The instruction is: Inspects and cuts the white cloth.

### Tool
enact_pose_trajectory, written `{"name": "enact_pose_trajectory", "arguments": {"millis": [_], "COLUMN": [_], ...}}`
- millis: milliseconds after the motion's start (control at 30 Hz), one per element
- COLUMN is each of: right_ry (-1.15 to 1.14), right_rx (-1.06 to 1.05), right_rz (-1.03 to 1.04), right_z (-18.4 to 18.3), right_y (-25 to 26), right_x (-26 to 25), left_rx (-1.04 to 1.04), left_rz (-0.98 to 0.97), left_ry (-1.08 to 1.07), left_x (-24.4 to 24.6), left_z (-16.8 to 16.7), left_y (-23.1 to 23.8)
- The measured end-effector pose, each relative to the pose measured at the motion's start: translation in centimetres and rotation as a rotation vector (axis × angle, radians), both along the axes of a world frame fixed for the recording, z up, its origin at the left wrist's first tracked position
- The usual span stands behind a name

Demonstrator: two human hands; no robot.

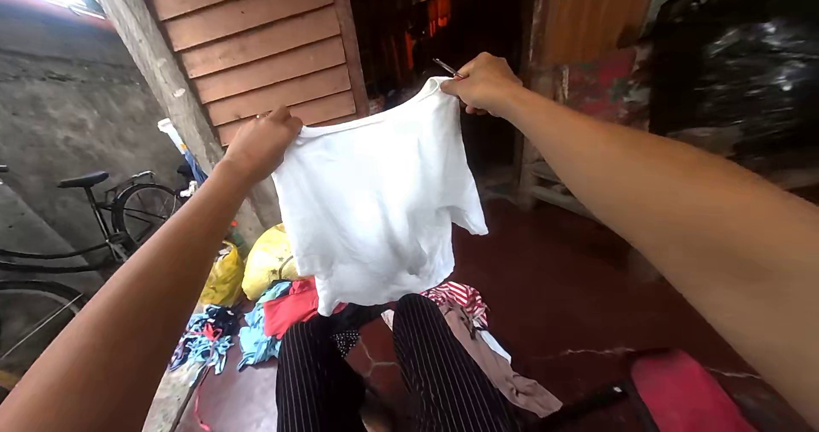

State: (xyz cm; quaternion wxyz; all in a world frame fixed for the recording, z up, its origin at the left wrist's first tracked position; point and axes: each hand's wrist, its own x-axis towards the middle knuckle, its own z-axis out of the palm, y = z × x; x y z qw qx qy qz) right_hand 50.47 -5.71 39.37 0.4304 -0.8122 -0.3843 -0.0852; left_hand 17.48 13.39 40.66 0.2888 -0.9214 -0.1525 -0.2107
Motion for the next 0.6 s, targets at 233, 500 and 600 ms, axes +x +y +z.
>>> {"name": "enact_pose_trajectory", "arguments": {"millis": [233,500,600], "right_ry": [-0.012,-0.072,-0.129], "right_rx": [-0.053,-0.140,-0.147], "right_rz": [-0.021,0.001,0.009], "right_z": [-0.4,-0.2,-0.2], "right_y": [-0.3,-0.7,-1.0], "right_x": [-0.1,-0.2,-0.2], "left_rx": [-0.040,-0.073,-0.114], "left_rz": [0.030,0.079,0.027], "left_ry": [0.022,0.047,0.087], "left_x": [0.8,0.6,0.6], "left_z": [1.4,0.1,-0.7], "left_y": [0.8,2.1,2.9]}}
